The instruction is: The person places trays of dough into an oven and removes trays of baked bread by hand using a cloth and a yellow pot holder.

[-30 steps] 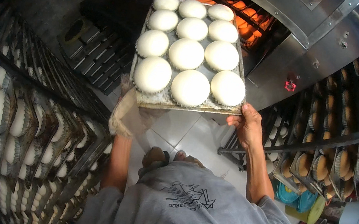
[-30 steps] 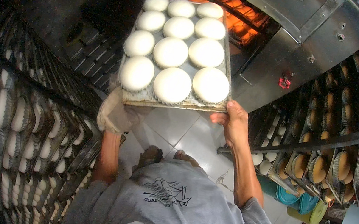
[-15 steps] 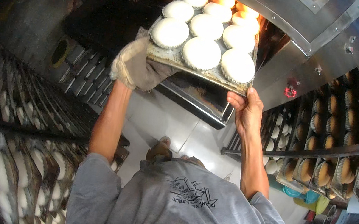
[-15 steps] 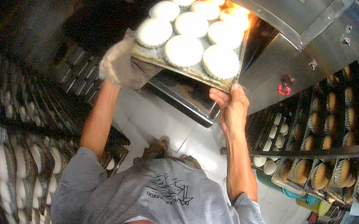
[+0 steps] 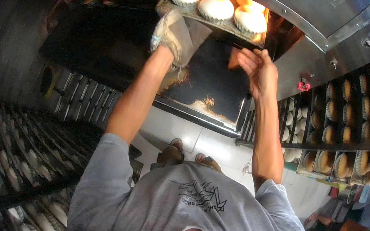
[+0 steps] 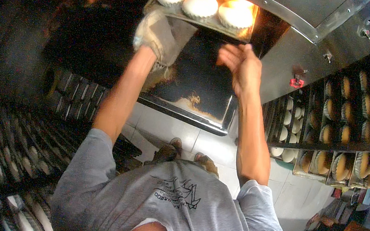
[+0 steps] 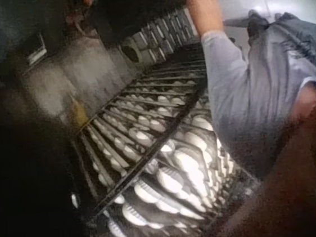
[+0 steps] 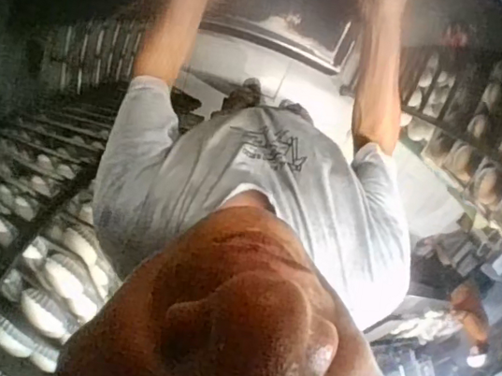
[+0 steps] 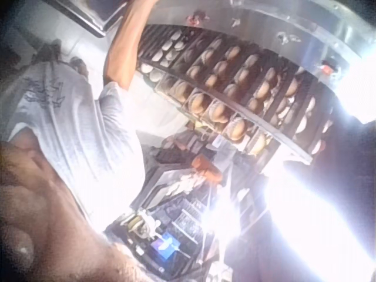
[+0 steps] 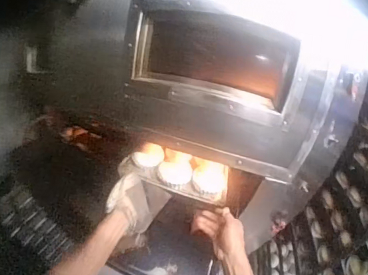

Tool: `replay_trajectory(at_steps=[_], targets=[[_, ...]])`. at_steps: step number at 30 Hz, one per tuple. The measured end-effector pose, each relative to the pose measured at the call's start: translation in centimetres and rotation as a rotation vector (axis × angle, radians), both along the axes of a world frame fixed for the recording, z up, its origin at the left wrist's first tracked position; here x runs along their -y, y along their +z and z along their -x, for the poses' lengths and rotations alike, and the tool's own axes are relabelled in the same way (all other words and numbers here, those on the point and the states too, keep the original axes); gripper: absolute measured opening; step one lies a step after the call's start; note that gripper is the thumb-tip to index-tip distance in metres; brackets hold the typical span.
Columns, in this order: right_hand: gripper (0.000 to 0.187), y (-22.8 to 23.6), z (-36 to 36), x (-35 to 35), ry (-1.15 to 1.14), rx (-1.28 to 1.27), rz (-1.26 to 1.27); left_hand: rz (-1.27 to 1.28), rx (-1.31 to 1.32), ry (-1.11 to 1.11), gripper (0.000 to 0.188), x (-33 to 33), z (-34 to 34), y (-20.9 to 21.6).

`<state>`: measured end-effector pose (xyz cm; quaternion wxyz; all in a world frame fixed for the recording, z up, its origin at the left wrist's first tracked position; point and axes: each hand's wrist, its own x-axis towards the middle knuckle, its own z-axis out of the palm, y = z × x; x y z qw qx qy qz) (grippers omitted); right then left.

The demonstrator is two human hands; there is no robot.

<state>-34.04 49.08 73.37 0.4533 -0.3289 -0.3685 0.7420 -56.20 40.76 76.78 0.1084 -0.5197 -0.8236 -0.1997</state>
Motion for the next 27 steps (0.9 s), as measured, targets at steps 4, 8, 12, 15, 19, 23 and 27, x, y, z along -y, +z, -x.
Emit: replay_trajectory(at_steps=[4,8,12,15,19,23,27], targets=[[0.041,-1.1,-4.4,4.9,0.063,0.2,-0.059,0.024,0.232,0.085,0.036,-6.0,3.0,-2.1],[0.038,-3.3,-9.7,9.4,-0.011,0.292,-0.019,-0.087,0.789,0.145,0.037,-12.0,5.6,-4.6],[0.038,-5.5,-14.6,13.0,-0.137,0.285,0.105,-0.33,1.863,-0.036,0.049,-15.5,6.7,-5.1],[0.038,-6.2,-16.9,14.8,-0.231,0.324,0.14,-0.281,1.925,-0.143,0.046,-17.8,7.8,-5.9],[0.043,-7.0,-19.2,16.2,-0.3,0.278,0.201,-0.236,1.743,-0.277,0.042,-19.8,8.7,-6.2],[0.037,-8.4,-23.7,16.5,-0.294,0.234,0.159,-0.313,1.425,-0.318,0.039,-18.5,6.8,-5.3],[0.035,-14.5,-34.3,16.7,-0.584,0.328,0.185,-0.57,1.029,-0.34,0.037,-11.3,1.4,-4.8]])
